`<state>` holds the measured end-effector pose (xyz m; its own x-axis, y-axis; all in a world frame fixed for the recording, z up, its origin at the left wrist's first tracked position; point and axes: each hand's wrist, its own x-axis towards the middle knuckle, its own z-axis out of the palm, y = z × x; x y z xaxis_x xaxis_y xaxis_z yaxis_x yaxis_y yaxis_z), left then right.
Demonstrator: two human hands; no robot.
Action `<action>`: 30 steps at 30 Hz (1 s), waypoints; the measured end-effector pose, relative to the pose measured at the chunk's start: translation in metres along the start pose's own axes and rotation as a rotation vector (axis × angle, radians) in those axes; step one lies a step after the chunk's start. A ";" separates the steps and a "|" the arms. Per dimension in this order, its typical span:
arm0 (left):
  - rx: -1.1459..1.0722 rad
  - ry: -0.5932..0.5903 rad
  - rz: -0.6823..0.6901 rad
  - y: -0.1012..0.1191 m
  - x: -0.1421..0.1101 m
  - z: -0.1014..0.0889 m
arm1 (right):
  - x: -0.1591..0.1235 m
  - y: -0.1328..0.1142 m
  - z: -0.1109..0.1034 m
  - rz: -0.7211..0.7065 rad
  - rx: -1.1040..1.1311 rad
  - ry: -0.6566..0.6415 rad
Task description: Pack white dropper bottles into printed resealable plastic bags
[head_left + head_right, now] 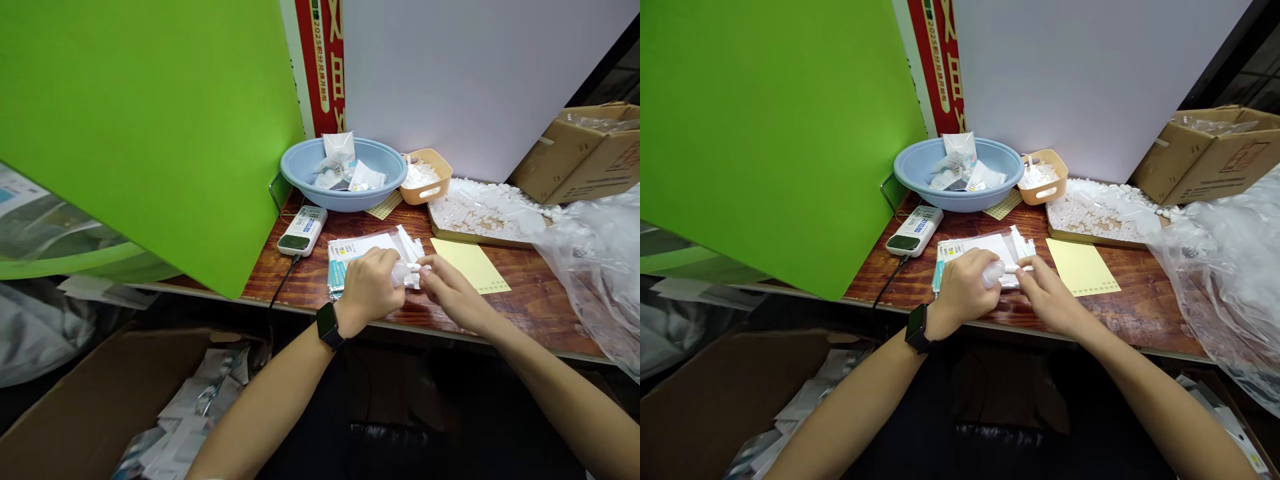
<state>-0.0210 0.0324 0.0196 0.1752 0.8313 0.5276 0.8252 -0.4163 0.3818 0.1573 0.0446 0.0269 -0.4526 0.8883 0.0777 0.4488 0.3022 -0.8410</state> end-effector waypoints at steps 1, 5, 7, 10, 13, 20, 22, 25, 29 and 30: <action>0.038 0.009 -0.015 -0.001 0.001 0.001 | -0.001 -0.001 -0.003 0.026 0.070 0.007; 0.151 0.016 -0.054 -0.003 0.006 0.002 | -0.001 -0.006 -0.011 -0.038 0.125 0.166; 0.180 0.011 -0.051 -0.004 0.008 0.002 | 0.000 -0.011 -0.011 -0.085 0.103 0.236; 0.209 0.003 -0.043 -0.004 0.009 0.004 | 0.001 -0.019 -0.011 -0.203 0.035 0.301; 0.243 -0.003 -0.029 -0.004 0.010 0.005 | 0.001 -0.025 -0.012 -0.298 -0.028 0.300; 0.302 0.054 0.106 -0.004 0.009 0.006 | 0.006 -0.025 -0.011 -0.655 -0.305 0.255; 0.305 0.083 0.170 -0.004 0.007 0.007 | 0.008 -0.023 -0.011 -0.686 -0.324 0.221; 0.302 0.114 0.235 -0.005 0.006 0.009 | 0.008 -0.018 -0.009 -0.688 -0.307 0.196; 0.296 0.078 0.264 -0.004 0.006 0.013 | 0.009 -0.015 -0.008 -0.555 -0.352 0.194; 0.295 0.057 0.270 -0.004 0.006 0.013 | 0.009 -0.015 -0.009 -0.497 -0.391 0.180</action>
<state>-0.0160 0.0435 0.0113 0.3840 0.6811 0.6234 0.8737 -0.4865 -0.0066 0.1533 0.0512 0.0445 -0.5577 0.6441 0.5236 0.4820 0.7648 -0.4274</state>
